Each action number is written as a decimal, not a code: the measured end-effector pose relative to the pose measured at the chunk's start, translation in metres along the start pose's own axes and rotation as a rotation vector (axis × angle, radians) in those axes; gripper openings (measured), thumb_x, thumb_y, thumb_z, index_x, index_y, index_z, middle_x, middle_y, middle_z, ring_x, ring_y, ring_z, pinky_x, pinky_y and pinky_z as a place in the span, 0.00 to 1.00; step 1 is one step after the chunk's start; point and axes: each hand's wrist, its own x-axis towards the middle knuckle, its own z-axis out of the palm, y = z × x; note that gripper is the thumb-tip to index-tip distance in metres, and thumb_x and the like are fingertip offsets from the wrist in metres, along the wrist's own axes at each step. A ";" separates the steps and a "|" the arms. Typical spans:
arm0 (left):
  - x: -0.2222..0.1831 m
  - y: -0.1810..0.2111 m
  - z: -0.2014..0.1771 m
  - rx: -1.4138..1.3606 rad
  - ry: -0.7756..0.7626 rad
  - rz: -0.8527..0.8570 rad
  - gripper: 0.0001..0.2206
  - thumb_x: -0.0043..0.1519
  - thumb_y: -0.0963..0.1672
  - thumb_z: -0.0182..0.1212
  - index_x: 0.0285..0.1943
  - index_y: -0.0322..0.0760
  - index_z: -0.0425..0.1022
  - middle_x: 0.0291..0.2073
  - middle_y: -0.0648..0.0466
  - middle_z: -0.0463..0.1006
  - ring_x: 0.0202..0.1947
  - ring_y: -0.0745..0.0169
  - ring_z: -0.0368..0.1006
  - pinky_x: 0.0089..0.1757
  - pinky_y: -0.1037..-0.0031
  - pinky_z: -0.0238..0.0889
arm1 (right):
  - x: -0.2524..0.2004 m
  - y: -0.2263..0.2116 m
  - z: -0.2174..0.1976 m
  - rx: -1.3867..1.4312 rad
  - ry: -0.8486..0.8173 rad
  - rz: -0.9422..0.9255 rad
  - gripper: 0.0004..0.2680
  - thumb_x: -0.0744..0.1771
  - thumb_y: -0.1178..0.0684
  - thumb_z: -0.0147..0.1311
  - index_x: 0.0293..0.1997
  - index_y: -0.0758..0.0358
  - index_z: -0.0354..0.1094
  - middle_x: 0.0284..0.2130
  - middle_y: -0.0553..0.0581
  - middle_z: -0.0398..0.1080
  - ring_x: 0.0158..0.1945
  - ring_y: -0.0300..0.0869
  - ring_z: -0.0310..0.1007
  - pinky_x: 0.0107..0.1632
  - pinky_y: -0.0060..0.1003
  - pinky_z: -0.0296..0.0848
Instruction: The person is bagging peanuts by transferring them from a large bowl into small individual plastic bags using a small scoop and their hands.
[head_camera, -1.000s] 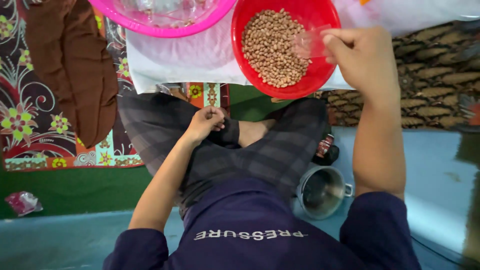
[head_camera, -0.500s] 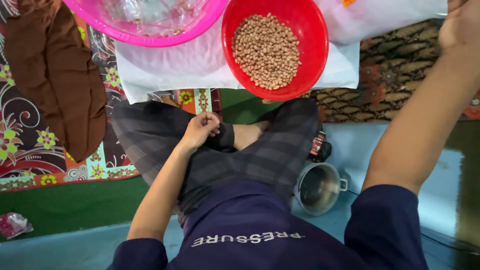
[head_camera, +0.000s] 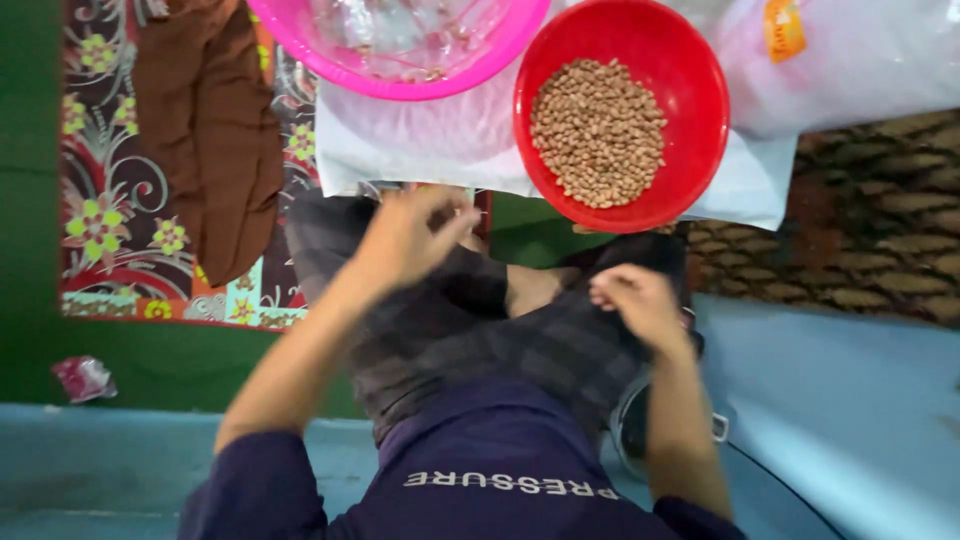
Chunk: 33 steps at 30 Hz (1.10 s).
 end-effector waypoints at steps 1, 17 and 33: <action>0.015 0.005 -0.014 0.012 0.004 -0.008 0.05 0.64 0.43 0.65 0.42 0.36 0.80 0.27 0.43 0.82 0.32 0.41 0.81 0.36 0.60 0.72 | -0.003 0.003 0.015 0.006 -0.013 -0.003 0.06 0.68 0.57 0.59 0.43 0.71 0.75 0.32 0.70 0.78 0.35 0.50 0.81 0.39 0.44 0.81; 0.279 -0.156 -0.030 1.026 0.148 0.365 0.05 0.51 0.43 0.68 0.33 0.38 0.84 0.26 0.48 0.82 0.22 0.47 0.75 0.28 0.59 0.68 | -0.019 -0.002 0.066 -0.663 0.203 -0.378 0.05 0.63 0.52 0.58 0.39 0.56 0.76 0.33 0.51 0.77 0.31 0.50 0.75 0.35 0.41 0.71; 0.195 -0.058 -0.077 0.578 0.277 0.201 0.12 0.59 0.36 0.62 0.27 0.42 0.66 0.19 0.61 0.65 0.20 0.70 0.58 0.26 0.81 0.59 | -0.013 -0.005 0.071 -0.328 0.124 -0.400 0.06 0.62 0.57 0.60 0.40 0.63 0.77 0.34 0.53 0.80 0.29 0.43 0.77 0.34 0.32 0.75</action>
